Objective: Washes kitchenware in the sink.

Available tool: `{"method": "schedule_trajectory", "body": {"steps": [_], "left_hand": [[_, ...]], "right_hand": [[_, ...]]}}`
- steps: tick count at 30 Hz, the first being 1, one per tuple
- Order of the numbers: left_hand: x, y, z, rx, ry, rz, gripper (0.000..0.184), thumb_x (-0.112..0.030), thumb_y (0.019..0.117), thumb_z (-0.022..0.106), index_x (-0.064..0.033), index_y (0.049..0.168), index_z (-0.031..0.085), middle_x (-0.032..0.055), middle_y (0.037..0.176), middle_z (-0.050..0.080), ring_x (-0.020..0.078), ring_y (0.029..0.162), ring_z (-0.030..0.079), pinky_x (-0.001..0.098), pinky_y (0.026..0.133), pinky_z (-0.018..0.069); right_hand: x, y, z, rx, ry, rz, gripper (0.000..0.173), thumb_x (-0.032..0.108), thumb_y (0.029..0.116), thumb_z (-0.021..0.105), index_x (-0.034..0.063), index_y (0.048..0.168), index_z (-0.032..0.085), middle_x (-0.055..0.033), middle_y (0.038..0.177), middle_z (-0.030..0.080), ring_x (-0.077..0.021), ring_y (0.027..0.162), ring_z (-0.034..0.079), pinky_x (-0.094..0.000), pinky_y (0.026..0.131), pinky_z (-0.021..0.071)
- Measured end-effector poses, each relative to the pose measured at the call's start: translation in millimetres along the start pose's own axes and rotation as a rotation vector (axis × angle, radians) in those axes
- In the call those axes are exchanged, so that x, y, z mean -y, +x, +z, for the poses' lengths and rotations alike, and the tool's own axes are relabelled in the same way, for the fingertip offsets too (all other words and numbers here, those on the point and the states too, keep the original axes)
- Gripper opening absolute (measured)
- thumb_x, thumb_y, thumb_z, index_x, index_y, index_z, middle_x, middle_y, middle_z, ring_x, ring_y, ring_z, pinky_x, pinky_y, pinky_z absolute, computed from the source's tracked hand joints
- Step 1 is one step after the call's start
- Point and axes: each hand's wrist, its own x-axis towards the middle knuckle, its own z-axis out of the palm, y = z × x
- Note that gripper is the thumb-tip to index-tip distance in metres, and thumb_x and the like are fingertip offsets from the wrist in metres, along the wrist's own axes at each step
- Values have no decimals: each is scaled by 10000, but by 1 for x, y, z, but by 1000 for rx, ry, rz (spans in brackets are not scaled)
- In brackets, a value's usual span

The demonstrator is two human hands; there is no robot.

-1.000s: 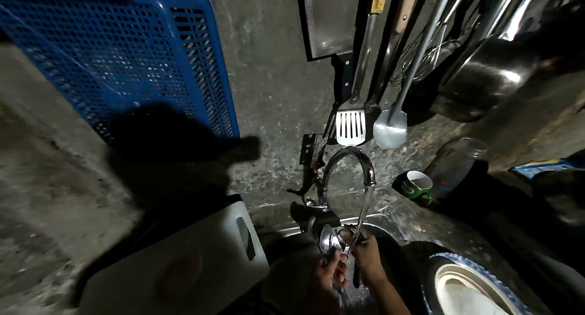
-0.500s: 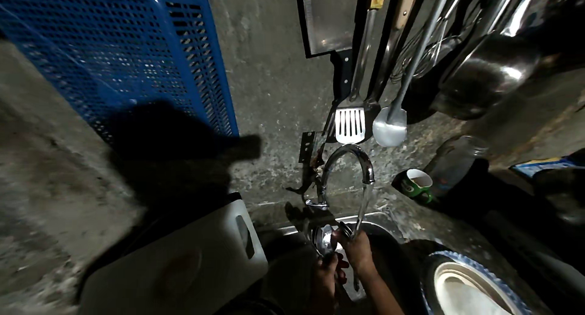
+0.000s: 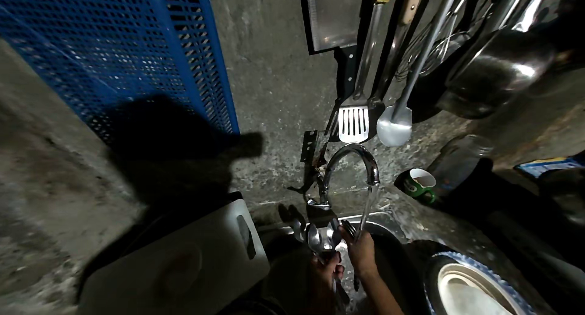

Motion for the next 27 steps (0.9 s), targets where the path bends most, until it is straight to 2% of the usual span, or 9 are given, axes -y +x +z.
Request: {"method": "schedule_trajectory", "body": {"steps": [2, 8, 12, 14, 17, 19, 21, 23, 27], "left_hand": [[-3, -3, 3, -39, 21, -28, 63, 32, 980, 608, 92, 998, 604, 115, 756, 660, 136, 572, 641, 262, 554, 569], [-16, -14, 15, -67, 88, -8, 182, -52, 1036, 570, 81, 965, 672, 109, 741, 722, 142, 589, 698, 282, 573, 605], [-6, -3, 10, -10, 64, -16, 257, -99, 1071, 514, 82, 982, 673, 108, 733, 703, 114, 521, 630, 239, 511, 544], [-6, -4, 10, -9, 67, -8, 259, -93, 1076, 496, 78, 984, 668, 94, 735, 696, 84, 498, 590, 207, 488, 510], [-12, -9, 11, -22, 61, -34, 199, -68, 1049, 549, 70, 969, 669, 80, 708, 684, 86, 508, 592, 216, 496, 513], [-13, -8, 7, 7, 50, -47, 187, -69, 1045, 557, 74, 1013, 673, 99, 774, 713, 107, 566, 645, 237, 541, 553], [-9, -4, 5, 33, 7, -47, 210, -93, 1062, 528, 72, 1061, 659, 107, 825, 716, 111, 592, 648, 238, 550, 549], [-7, -2, 5, 33, -45, -53, 243, -112, 1085, 474, 64, 1071, 642, 91, 804, 698, 88, 563, 608, 214, 522, 511], [-9, -3, 7, -6, -107, -73, 187, -60, 1073, 475, 72, 1061, 607, 104, 778, 697, 112, 577, 639, 236, 537, 543]], "right_hand": [[5, -1, 0, 3, -55, -10, 301, 227, 1001, 675, -29, 1159, 697, -197, 1004, 715, -291, 942, 683, -455, 911, 518], [-3, 3, 8, -24, 109, -43, 233, 149, 985, 683, -47, 1110, 699, -167, 969, 716, -233, 907, 677, -416, 891, 527], [-12, 5, 12, -50, 227, -72, 177, 97, 995, 649, -38, 1099, 698, -95, 873, 687, -120, 755, 616, -311, 744, 515], [-15, 6, 15, -40, 299, -90, 189, 113, 993, 653, -40, 1103, 678, -82, 866, 660, -101, 736, 593, -289, 716, 507], [-12, 4, 15, -24, 331, -71, 281, 134, 926, 755, -43, 1120, 654, -120, 926, 690, -143, 823, 661, -322, 797, 557], [-12, 4, 16, -72, 256, -97, 256, 128, 909, 769, -49, 1073, 684, -126, 868, 696, -168, 765, 658, -358, 758, 555], [-9, 2, 13, -82, 173, -103, 217, 117, 927, 744, -49, 1060, 702, -137, 865, 703, -191, 751, 661, -381, 757, 556], [-6, 0, 11, -70, 153, -92, 190, 92, 933, 718, -38, 1071, 711, -142, 899, 714, -201, 776, 676, -390, 780, 563], [-4, -5, 11, -82, 162, -88, 226, 44, 930, 684, -25, 1144, 705, -147, 928, 723, -212, 797, 692, -405, 790, 570]]}}
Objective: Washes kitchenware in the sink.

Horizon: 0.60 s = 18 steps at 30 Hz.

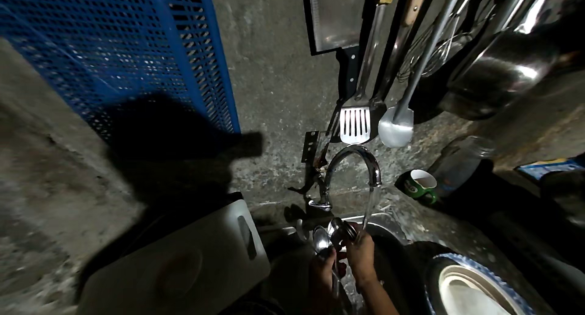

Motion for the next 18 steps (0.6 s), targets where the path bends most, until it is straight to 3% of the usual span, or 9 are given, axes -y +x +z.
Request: {"method": "schedule_trajectory", "body": {"steps": [3, 5, 8, 10, 12, 14, 16, 18], "left_hand": [[-4, -2, 3, -9, -9, -8, 154, -29, 1069, 464, 72, 1071, 582, 102, 769, 687, 127, 607, 663, 252, 563, 568], [-4, -2, 4, 4, 37, 8, 152, -14, 1062, 467, 75, 1093, 586, 93, 781, 689, 114, 608, 658, 242, 564, 562], [-5, -3, 6, 8, 180, 36, 109, 25, 1013, 535, 74, 1039, 629, 79, 772, 715, 80, 565, 616, 218, 536, 513], [-4, 1, 4, 3, 202, 24, 78, 11, 1012, 560, 70, 1042, 601, 69, 733, 652, 78, 530, 575, 212, 505, 499], [-5, 3, 2, -32, 210, 27, 126, 31, 979, 618, 85, 1085, 578, 101, 762, 654, 80, 500, 562, 206, 466, 485], [-9, -2, 4, -40, 285, 9, 212, 8, 971, 652, 88, 1154, 582, 125, 841, 701, 80, 508, 567, 215, 472, 476], [-9, -9, 9, -37, 325, 4, 215, -14, 984, 643, 83, 1167, 584, 123, 855, 701, 76, 499, 552, 215, 465, 466], [-6, -10, 11, -54, 344, 29, 194, -10, 977, 648, 88, 1136, 596, 108, 800, 665, 75, 483, 534, 215, 450, 464]], "right_hand": [[5, -4, -3, -1, -61, 2, 293, 40, 926, 677, 4, 1217, 689, -166, 1018, 738, -267, 929, 717, -474, 883, 562], [7, -7, -4, -52, -62, -21, 308, 35, 926, 678, -20, 1229, 662, -188, 1017, 727, -296, 927, 711, -501, 874, 557], [1, -8, 1, -173, 145, -45, 296, -24, 913, 662, -73, 1202, 617, -181, 996, 688, -221, 864, 665, -403, 796, 548], [-9, -5, 5, -123, 386, 23, 323, -31, 923, 658, -68, 1230, 563, -140, 970, 650, -146, 786, 640, -309, 699, 557], [-18, 3, 6, -51, 456, 88, 221, -5, 910, 726, -72, 1089, 615, -121, 801, 668, -148, 619, 649, -308, 566, 572], [-24, 14, 6, -56, 410, 125, 149, 69, 932, 733, -58, 982, 671, -97, 743, 675, -149, 622, 647, -328, 620, 570], [-25, 19, 12, -113, 487, 199, 162, 105, 984, 679, -56, 986, 661, -77, 714, 634, -128, 595, 595, -307, 590, 530], [-19, 13, 15, -36, 522, 222, 73, 25, 1001, 600, -43, 1012, 575, -51, 675, 556, -103, 525, 524, -266, 509, 485]]}}
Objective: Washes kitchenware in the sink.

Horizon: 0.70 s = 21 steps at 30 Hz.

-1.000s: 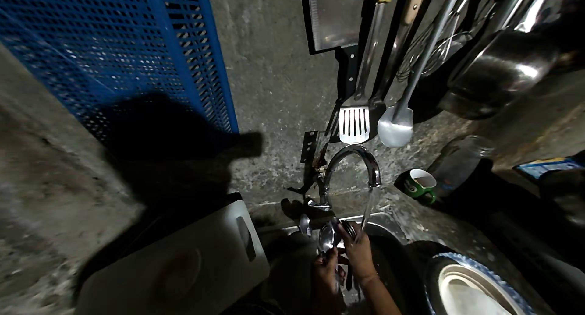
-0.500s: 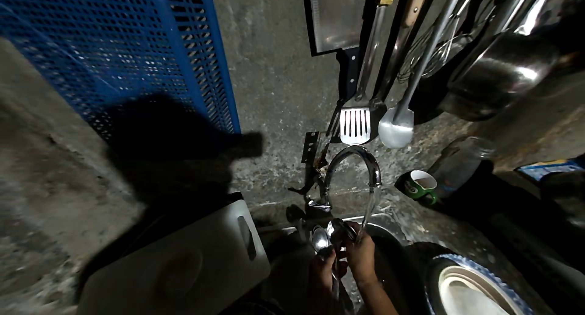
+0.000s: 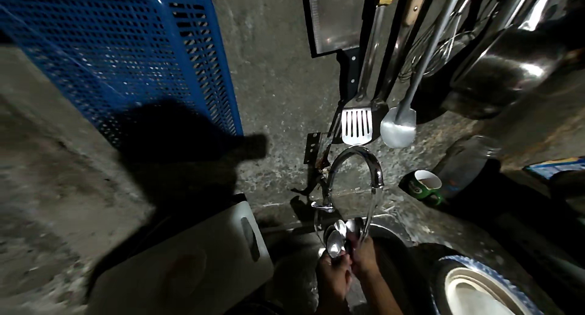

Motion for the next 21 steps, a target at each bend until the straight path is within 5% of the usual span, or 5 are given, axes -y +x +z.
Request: {"method": "schedule_trajectory", "body": {"steps": [8, 13, 16, 18, 21], "left_hand": [[1, -8, -10, 42, -47, 17, 207, -24, 1006, 606, 92, 1175, 576, 118, 833, 697, 56, 471, 518, 199, 454, 445], [4, -1, -14, 0, -64, -35, 291, -87, 1014, 627, 84, 1240, 559, 167, 939, 701, 186, 694, 699, 325, 639, 606], [4, -3, -13, 10, -69, -53, 316, -133, 1042, 594, 83, 1267, 544, 199, 1028, 720, 233, 783, 742, 368, 697, 630], [0, -5, -14, 59, -71, -87, 284, -165, 1076, 527, 64, 1238, 576, 182, 1033, 729, 219, 738, 736, 345, 660, 619], [-5, -3, -15, 92, -29, -68, 341, -226, 1106, 464, 55, 1183, 642, 131, 885, 724, 143, 578, 657, 282, 554, 567]], "right_hand": [[17, 4, 0, 101, -32, 60, 135, 77, 1028, 586, -55, 1030, 616, -65, 705, 616, -118, 553, 576, -283, 536, 518], [23, 6, -5, 352, -166, 16, 130, 75, 1043, 549, -30, 1094, 607, -38, 767, 631, -96, 636, 615, -266, 630, 553], [29, 19, -3, 292, -236, -84, 233, 182, 1061, 561, -34, 1072, 647, -6, 657, 546, -64, 478, 494, -236, 492, 488], [32, 18, -4, 274, -275, -80, 257, 228, 1027, 636, -23, 1072, 668, 3, 653, 519, -47, 466, 413, -225, 472, 407], [33, 9, -8, 404, -300, -31, 252, 214, 965, 719, 11, 1084, 629, -1, 725, 600, -49, 541, 527, -229, 538, 492]]}}
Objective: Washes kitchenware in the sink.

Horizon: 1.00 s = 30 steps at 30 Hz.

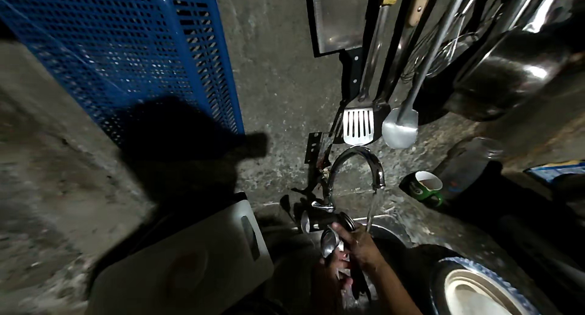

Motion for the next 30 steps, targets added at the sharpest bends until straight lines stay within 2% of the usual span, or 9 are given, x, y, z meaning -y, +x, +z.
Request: {"method": "schedule_trajectory", "body": {"steps": [2, 6, 10, 14, 16, 20, 25, 28, 30], "left_hand": [[2, 1, -1, -5, -26, 41, 352, -214, 1113, 433, 69, 1159, 637, 69, 739, 673, 64, 468, 540, 205, 468, 477], [4, 3, 3, -30, -60, 40, 249, -130, 1079, 511, 77, 1068, 648, 44, 664, 625, 39, 426, 471, 180, 420, 419], [12, 0, 11, -67, 33, 19, 265, -157, 1075, 528, 35, 913, 611, -10, 571, 515, 27, 424, 419, 180, 424, 380], [17, 3, 9, -95, 52, 63, 251, -131, 1064, 542, 38, 924, 663, -19, 567, 510, 22, 435, 403, 178, 434, 356], [15, 3, 6, -107, 114, 82, 236, -130, 1060, 549, 35, 945, 674, -25, 578, 516, 21, 456, 422, 181, 460, 378], [12, -5, -3, -69, 364, 65, 267, -167, 1072, 512, 12, 1025, 705, -28, 643, 561, 45, 545, 482, 237, 571, 430], [13, 6, -1, -74, 70, 108, 249, -132, 1073, 510, 44, 998, 669, -32, 595, 518, 17, 484, 448, 179, 480, 397], [4, 1, -1, -5, 2, 64, 264, -142, 1087, 486, 55, 1044, 657, -12, 607, 547, 26, 461, 467, 174, 459, 416], [1, 0, 1, 38, -46, 22, 264, -161, 1102, 456, 52, 1056, 604, 23, 619, 575, 60, 442, 508, 196, 443, 464]], "right_hand": [[-10, 0, 0, -83, 6, -73, 187, 113, 925, 744, -19, 1047, 694, -30, 825, 693, -52, 675, 621, -243, 663, 543], [-19, -6, 13, -311, 271, -86, 189, -38, 935, 668, -69, 1112, 611, -67, 785, 638, -78, 592, 557, -241, 542, 491], [-15, -7, 21, -269, 38, -147, 262, -1, 891, 719, -76, 1134, 656, -101, 953, 717, -98, 847, 677, -270, 815, 564], [-9, 7, 20, -313, 283, -39, 115, 34, 1013, 604, -77, 1028, 628, -95, 755, 700, -135, 626, 682, -281, 609, 593], [-11, 5, 21, -317, 254, -92, 104, -8, 984, 613, -81, 1057, 627, -85, 761, 678, -116, 597, 629, -263, 560, 538], [-6, 10, 9, -311, -242, -91, 290, 186, 991, 684, -68, 1130, 687, -175, 969, 715, -233, 862, 691, -413, 848, 553], [-14, -3, 20, -130, 237, -102, 290, -93, 903, 619, -69, 1192, 595, -87, 962, 709, -112, 816, 682, -270, 749, 581], [-8, -7, 26, -211, 243, -11, 100, 30, 996, 619, -41, 1067, 622, -47, 796, 685, -76, 651, 636, -240, 628, 549], [-1, -10, 25, -145, 176, 31, 246, 131, 1034, 604, -40, 1210, 606, -91, 995, 689, -94, 818, 647, -267, 744, 544]]}}
